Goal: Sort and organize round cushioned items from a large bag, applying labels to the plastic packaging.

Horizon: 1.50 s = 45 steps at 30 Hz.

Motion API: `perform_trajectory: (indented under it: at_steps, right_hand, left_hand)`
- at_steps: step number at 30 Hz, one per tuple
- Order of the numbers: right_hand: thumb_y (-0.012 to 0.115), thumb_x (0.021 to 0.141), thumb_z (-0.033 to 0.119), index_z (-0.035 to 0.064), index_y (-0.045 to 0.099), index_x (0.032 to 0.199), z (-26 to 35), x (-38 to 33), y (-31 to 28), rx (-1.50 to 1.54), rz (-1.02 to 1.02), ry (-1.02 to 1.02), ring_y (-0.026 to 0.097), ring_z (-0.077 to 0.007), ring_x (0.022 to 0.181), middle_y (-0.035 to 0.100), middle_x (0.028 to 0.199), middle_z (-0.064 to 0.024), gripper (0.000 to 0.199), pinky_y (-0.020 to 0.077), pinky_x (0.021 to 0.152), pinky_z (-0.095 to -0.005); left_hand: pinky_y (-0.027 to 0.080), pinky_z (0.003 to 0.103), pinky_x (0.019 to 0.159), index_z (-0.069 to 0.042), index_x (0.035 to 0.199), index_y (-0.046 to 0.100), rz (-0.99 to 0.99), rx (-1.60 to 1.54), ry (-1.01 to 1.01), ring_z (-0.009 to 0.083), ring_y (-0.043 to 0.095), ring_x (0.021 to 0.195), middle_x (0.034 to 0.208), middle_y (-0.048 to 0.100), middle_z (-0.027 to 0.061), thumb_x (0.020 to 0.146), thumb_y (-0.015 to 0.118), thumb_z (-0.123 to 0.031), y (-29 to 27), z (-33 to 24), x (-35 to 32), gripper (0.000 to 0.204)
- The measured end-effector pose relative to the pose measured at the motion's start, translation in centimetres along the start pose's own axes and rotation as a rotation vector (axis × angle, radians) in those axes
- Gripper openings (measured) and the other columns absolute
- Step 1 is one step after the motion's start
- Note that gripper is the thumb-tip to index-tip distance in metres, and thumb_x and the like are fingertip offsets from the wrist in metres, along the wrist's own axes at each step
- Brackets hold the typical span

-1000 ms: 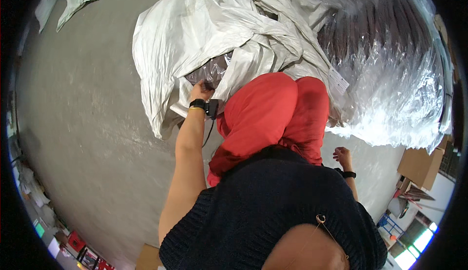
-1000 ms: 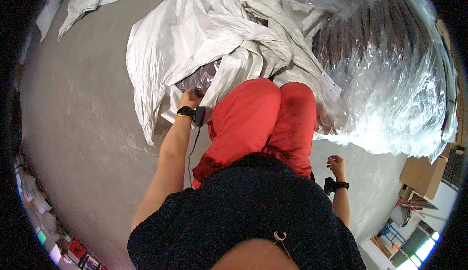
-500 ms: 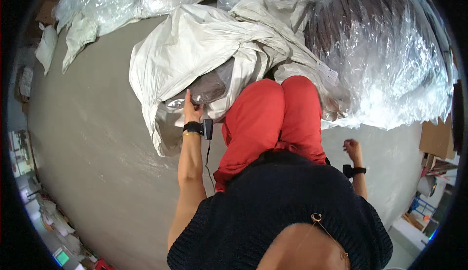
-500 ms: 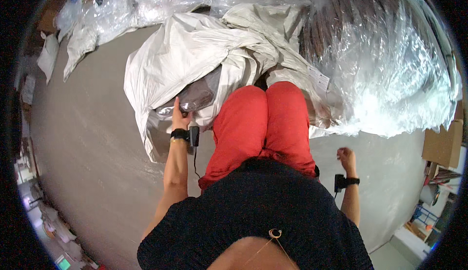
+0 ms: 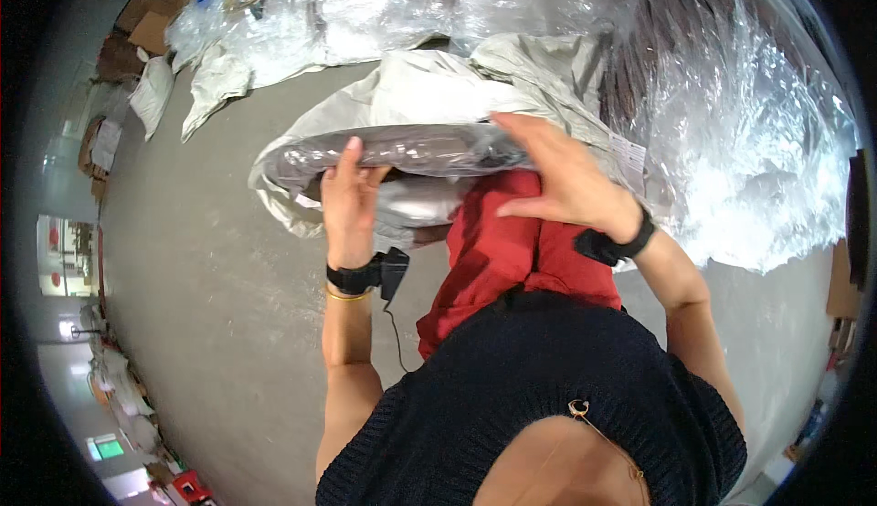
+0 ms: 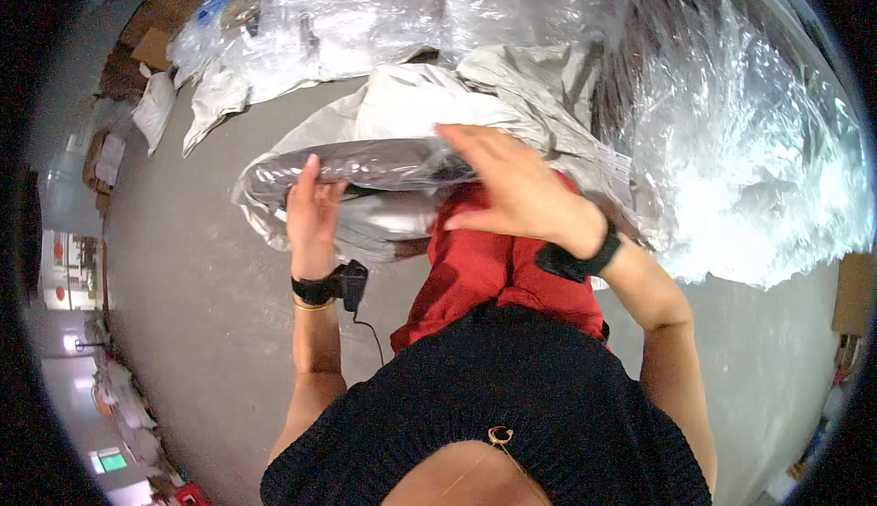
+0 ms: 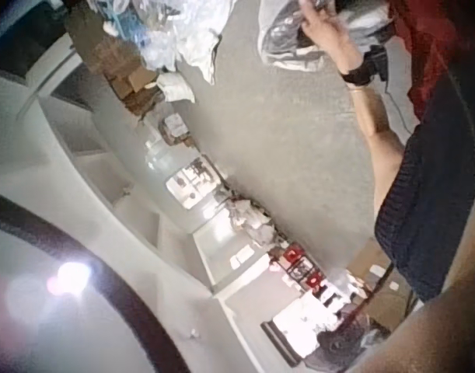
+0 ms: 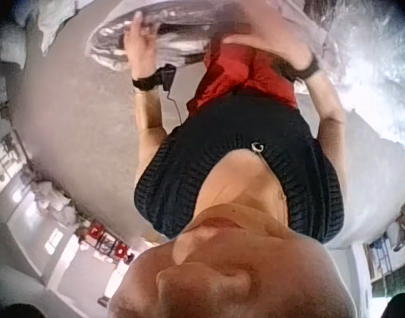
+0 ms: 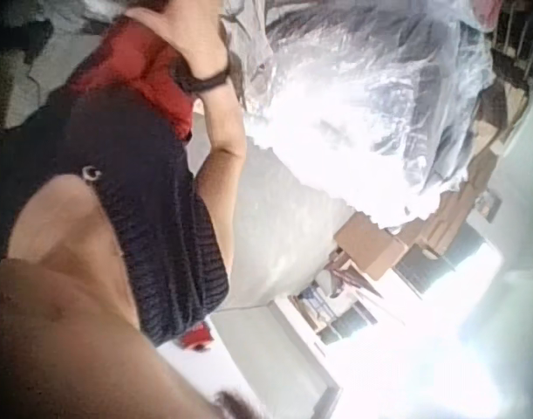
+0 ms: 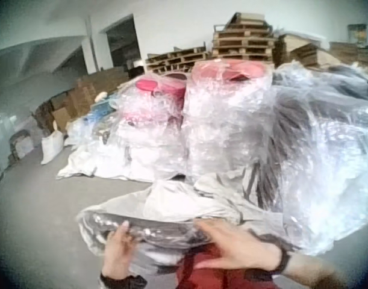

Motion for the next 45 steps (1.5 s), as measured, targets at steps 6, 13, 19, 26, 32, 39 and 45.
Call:
perform_trajectory:
  at_steps: [6,13,19,26,32,39,45]
  right_hand:
    - [0.075,0.060,0.018,0.0069,0.040,0.122,-8.2,6.1,6.3,-0.127,-0.015,0.133,0.055,-0.0350,0.091,0.057,0.098,-0.0170,0.072,0.0446,0.079,-0.0380]
    - [0.080,0.057,0.019,0.0105,0.024,0.134,-9.0,5.8,5.2,0.260,0.059,0.114,0.053,-0.0279,0.099,0.054,0.109,-0.0128,0.096,0.0417,0.088,-0.0352]
    - [0.082,0.050,0.025,0.0097,0.023,0.135,-9.9,2.1,3.9,0.089,-0.077,0.012,0.045,-0.0342,0.110,0.046,0.119,-0.0189,0.105,0.0354,0.095,-0.0393]
    - [0.077,0.056,0.013,0.0052,0.051,0.113,-12.2,-1.5,5.6,0.277,0.073,0.132,0.048,-0.0260,0.108,0.053,0.114,-0.0095,0.063,0.0371,0.092,-0.0350]
    - [0.078,0.063,0.020,0.0082,0.053,0.112,-11.1,-2.1,6.5,0.693,0.010,0.278,0.050,-0.0145,0.097,0.055,0.101,-0.0034,0.057,0.0386,0.085,-0.0282]
    - [0.069,0.074,0.015,0.0039,0.061,0.092,-10.1,-1.0,7.7,0.557,-0.071,0.271,0.053,-0.0155,0.081,0.057,0.084,-0.0056,0.023,0.0411,0.075,-0.0272]
    - [0.067,0.073,0.006,0.0029,0.059,0.076,-10.3,-2.1,5.1,0.406,-0.450,0.198,0.053,-0.0175,0.080,0.056,0.080,-0.0067,0.009,0.0388,0.088,-0.0356]
  left_hand:
    - [0.053,0.029,0.065,0.002,0.083,0.057,0.226,0.086,-0.086,0.0137,0.059,0.067,0.076,0.059,0.0042,0.081,0.061,-0.010,1.3,-0.8,-1.4,0.013]
    - [0.047,0.031,0.071,-0.001,0.089,0.059,-0.248,1.476,1.377,0.0261,0.060,0.077,0.083,0.062,0.0088,0.057,0.081,-0.023,1.9,-5.6,-3.9,0.044]
    - [0.045,0.031,0.068,-0.003,0.084,0.057,-0.064,1.540,0.767,0.0250,0.059,0.074,0.078,0.059,0.0109,0.058,0.064,-0.002,-6.2,-3.2,-1.3,0.027]
    - [0.042,0.026,0.066,0.000,0.082,0.053,-0.099,1.477,0.628,0.0217,0.053,0.067,0.073,0.055,0.0103,0.058,0.058,0.004,-9.3,-2.8,-1.7,0.025]
    - [0.040,0.023,0.063,0.000,0.081,0.053,-0.124,1.502,0.629,0.0170,0.048,0.064,0.070,0.051,0.0066,0.058,0.059,0.004,-9.0,-2.6,-2.3,0.025]
    - [0.037,0.022,0.061,-0.001,0.080,0.052,-0.105,1.469,0.645,0.0162,0.044,0.063,0.068,0.045,0.0052,0.057,0.060,0.003,-9.4,-2.2,-2.7,0.024]
    - [0.038,0.024,0.062,0.000,0.079,0.051,-0.132,1.478,0.616,0.0179,0.045,0.064,0.068,0.044,0.0056,0.056,0.060,0.002,-9.8,-1.9,-3.3,0.025]
Point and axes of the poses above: each hand's wrist, its own x-axis towards the middle knuckle, its own y-axis out of the palm, z = x × y, the point moved 2 cm from there along x, towards the middle knuckle
